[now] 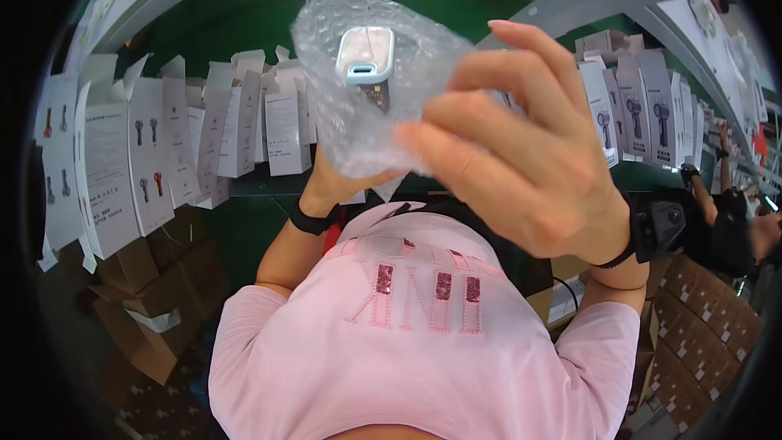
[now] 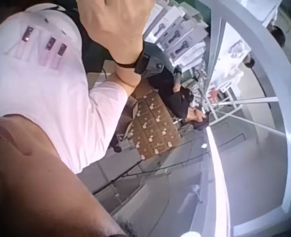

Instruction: Packaging handheld electronic devices into boxes with manuals and bubble wrap.

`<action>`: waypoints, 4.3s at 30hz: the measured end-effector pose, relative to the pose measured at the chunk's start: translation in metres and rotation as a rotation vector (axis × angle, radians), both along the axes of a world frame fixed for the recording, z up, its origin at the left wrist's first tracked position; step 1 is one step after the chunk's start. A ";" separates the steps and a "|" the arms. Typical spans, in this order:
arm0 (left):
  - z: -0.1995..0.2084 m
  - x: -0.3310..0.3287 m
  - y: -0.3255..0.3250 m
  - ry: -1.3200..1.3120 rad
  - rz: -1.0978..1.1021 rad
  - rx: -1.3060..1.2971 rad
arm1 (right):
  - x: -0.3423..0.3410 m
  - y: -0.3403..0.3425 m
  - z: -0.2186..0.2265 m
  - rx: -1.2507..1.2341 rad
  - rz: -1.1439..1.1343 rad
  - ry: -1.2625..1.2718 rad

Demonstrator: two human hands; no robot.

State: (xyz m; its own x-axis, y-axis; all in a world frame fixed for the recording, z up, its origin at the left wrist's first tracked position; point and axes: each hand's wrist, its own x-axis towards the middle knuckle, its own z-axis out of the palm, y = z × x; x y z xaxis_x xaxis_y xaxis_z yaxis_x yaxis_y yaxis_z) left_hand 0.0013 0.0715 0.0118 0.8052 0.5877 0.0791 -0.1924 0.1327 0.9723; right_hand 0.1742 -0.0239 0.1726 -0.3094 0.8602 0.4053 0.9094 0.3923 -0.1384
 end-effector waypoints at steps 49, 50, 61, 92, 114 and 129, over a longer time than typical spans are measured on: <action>-0.105 -0.077 -0.070 0.710 0.314 0.192 | 0.031 -0.047 -0.163 -0.604 -0.100 2.509; -0.128 -0.087 -0.071 0.818 0.462 0.370 | 0.029 -0.055 -0.168 -0.664 -0.305 2.548; -0.152 -0.078 -0.068 0.820 0.619 0.554 | 0.017 -0.117 -0.199 -1.054 -0.689 1.949; -0.067 -0.071 -0.012 0.523 -0.011 -1.000 | -0.036 0.009 -0.194 -0.967 -0.177 1.055; -0.024 -0.032 0.004 0.230 0.061 -0.228 | 0.081 -0.025 -0.046 -0.064 0.214 2.048; -0.026 -0.030 -0.107 0.097 0.285 0.015 | -0.009 -0.009 -0.099 -0.702 0.216 0.667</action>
State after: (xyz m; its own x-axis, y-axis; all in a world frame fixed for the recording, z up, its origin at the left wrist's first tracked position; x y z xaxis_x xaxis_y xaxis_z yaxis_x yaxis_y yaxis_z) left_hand -0.0286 -0.0351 -0.0139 0.6121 0.7905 0.0207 -0.1264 0.0719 0.9894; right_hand 0.1649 -0.0334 0.0739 -0.3823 0.9236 -0.0266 0.4793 0.1736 -0.8603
